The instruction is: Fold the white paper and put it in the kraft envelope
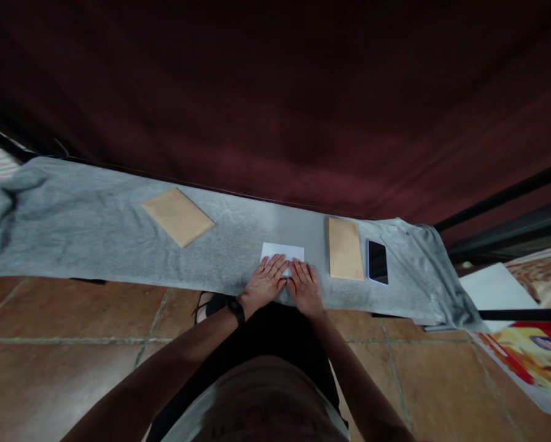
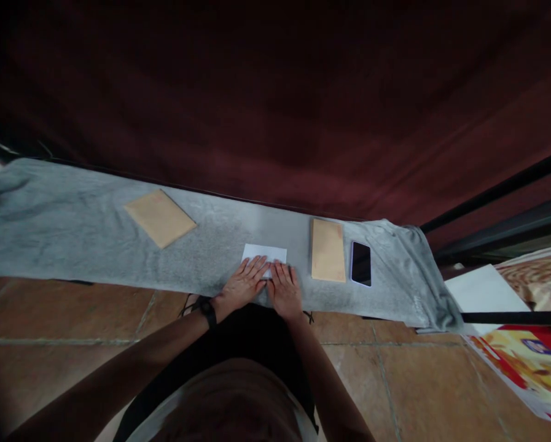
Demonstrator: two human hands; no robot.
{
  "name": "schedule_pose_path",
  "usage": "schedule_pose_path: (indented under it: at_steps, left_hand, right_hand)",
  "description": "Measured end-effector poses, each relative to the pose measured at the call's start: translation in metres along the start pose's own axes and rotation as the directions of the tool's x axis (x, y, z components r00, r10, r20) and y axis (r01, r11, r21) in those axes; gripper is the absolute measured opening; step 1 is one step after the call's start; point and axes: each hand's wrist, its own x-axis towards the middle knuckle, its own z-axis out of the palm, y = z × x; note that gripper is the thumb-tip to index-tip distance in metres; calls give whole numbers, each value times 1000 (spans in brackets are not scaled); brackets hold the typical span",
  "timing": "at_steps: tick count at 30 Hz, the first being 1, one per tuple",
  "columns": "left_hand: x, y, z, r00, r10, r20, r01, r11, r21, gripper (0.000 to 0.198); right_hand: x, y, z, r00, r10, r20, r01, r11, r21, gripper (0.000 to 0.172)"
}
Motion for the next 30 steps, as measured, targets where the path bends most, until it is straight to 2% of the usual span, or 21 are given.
schedule_pose_path:
  at_steps: [5, 13, 18, 21, 27, 30]
  left_hand:
    - [2, -1, -1, 1000, 6, 18, -5, 1000, -14, 56]
    - [3, -11, 0, 1000, 8, -6, -8, 1000, -28, 59]
    - [27, -36, -2, 991, -132, -1, 132, 991, -28, 58]
    - [46, -49, -10, 986, -162, 35, 163, 986, -33, 53]
    - [71, -53, -28, 972, -220, 82, 227, 970, -90, 41]
    - [80, -57, -35, 969, -227, 95, 238, 962, -131, 26]
  right_hand:
    - [-12, -2, -2, 999, -20, 29, 19, 1000, 5, 52]
    - [-23, -6, -3, 999, 40, -29, -40, 999, 3, 53]
    - [-19, -8, -6, 998, 61, -29, -60, 998, 6, 53]
    - [-17, -8, -7, 997, 75, -25, -75, 997, 3, 54]
    - [-18, -10, -7, 995, 94, -31, -93, 995, 28, 54]
    - [-19, -9, -4, 993, 108, -36, -105, 991, 84, 53]
